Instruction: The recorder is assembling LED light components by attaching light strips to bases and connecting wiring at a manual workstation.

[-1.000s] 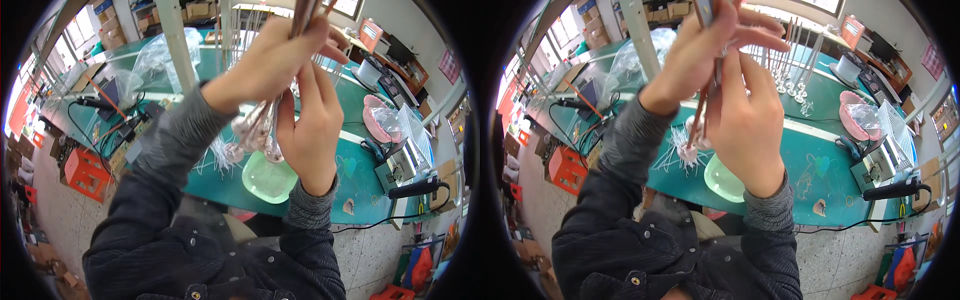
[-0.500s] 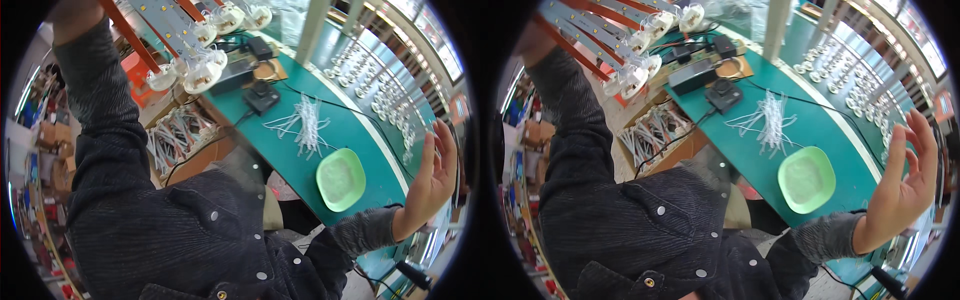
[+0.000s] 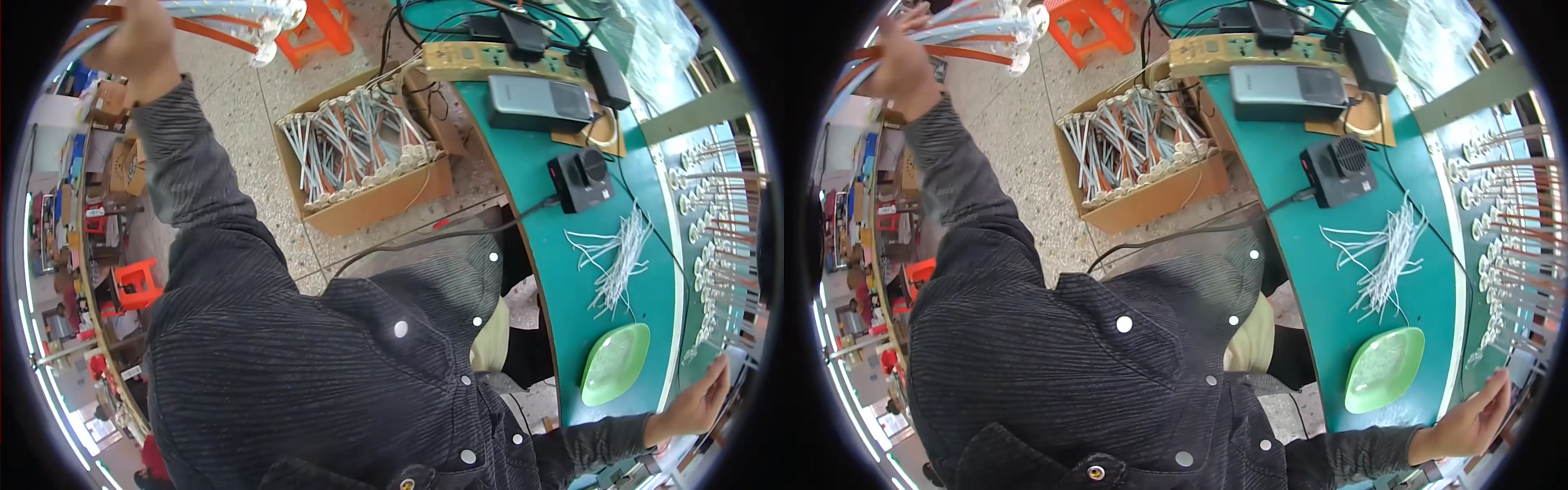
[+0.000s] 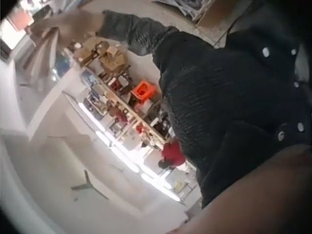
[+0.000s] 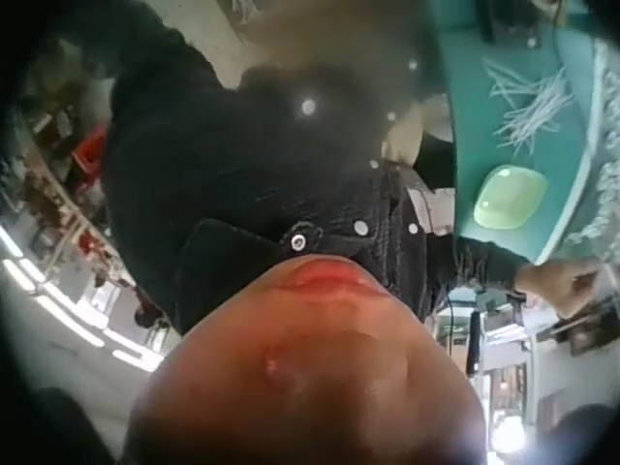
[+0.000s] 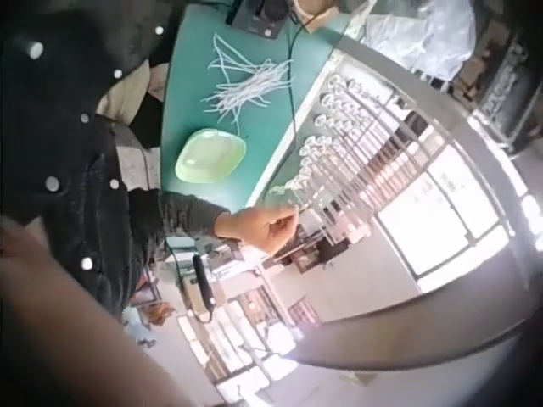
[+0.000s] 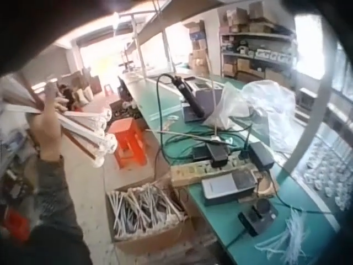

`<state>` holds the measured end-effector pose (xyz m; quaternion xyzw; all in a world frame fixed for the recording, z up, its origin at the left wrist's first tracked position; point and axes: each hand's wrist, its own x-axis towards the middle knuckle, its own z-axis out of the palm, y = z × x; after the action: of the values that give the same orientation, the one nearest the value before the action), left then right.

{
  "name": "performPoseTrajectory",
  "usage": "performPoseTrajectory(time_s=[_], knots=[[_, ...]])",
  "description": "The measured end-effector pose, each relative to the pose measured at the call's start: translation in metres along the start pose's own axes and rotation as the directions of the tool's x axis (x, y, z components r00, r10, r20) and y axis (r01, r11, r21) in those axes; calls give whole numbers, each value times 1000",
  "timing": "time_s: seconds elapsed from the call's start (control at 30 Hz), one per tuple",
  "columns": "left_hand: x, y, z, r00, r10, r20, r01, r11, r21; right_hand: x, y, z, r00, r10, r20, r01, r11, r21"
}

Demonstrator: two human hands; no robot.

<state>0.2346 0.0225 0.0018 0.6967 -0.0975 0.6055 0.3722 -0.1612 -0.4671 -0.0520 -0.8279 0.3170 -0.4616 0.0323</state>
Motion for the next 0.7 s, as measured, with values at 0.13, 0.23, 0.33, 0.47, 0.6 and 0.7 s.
performPoseTrajectory(time_s=[0.13,0.23,0.33,0.47,0.6,0.7], knots=[[-39,-196,-22,774,-597,211,633,735,-244,-21,31,12,991,-41,125,34,998,57],[-129,-260,-11,498,-847,188,845,424,-326,-37,37,3,986,67,155,-61,997,-41],[-206,-304,-20,312,-946,91,927,283,-245,-51,65,-9,979,124,162,-114,991,-72],[-311,-328,-13,138,-985,103,984,125,-126,-73,32,-15,974,203,103,-159,930,-331],[-370,-327,-11,-114,-969,217,993,-108,42,-86,9,-11,983,137,119,-78,911,-404],[-394,-333,-8,-283,-866,412,958,-279,71,-89,4,-10,973,186,138,-115,906,-407]])
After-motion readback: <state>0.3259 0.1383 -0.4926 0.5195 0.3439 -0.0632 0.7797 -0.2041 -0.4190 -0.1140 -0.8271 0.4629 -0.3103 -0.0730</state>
